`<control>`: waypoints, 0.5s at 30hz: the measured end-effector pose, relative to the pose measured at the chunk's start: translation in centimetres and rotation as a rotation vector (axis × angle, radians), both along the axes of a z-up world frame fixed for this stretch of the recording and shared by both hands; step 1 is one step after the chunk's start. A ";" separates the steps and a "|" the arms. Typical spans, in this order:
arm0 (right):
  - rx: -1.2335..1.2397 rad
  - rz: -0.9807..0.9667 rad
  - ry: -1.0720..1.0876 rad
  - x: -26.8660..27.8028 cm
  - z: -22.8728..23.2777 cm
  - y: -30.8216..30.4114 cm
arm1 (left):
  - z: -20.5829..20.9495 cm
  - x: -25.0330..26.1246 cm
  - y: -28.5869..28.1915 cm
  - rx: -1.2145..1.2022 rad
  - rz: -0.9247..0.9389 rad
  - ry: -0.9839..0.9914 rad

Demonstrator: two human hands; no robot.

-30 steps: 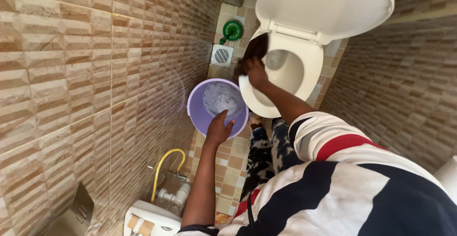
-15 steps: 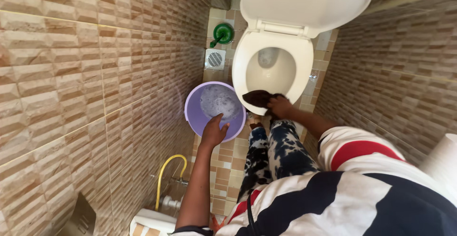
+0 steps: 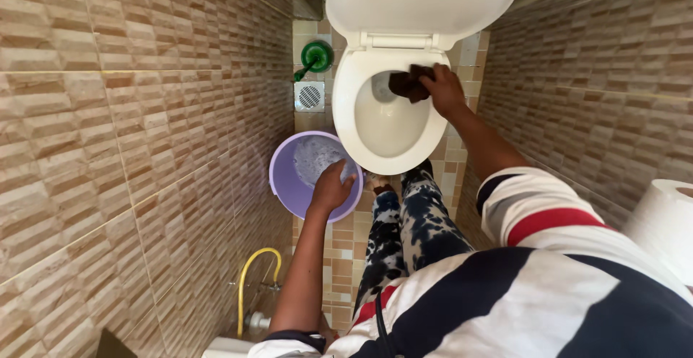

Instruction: The person cleans a toilet by wiping the seat, lid, and exterior with a cloth, applying liquid cleaner from a bottle, and rinsing the cloth in a bucket of water.

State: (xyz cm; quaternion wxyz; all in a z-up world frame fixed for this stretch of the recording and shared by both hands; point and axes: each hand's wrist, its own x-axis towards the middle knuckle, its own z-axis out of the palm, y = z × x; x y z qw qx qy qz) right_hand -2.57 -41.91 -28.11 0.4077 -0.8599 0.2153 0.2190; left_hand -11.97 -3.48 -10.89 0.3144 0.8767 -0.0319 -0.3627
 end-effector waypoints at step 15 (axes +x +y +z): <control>0.397 -0.316 0.413 -17.9 0.8 11.9 | 0.2 -2.3 -0.3 -0.004 -0.010 0.002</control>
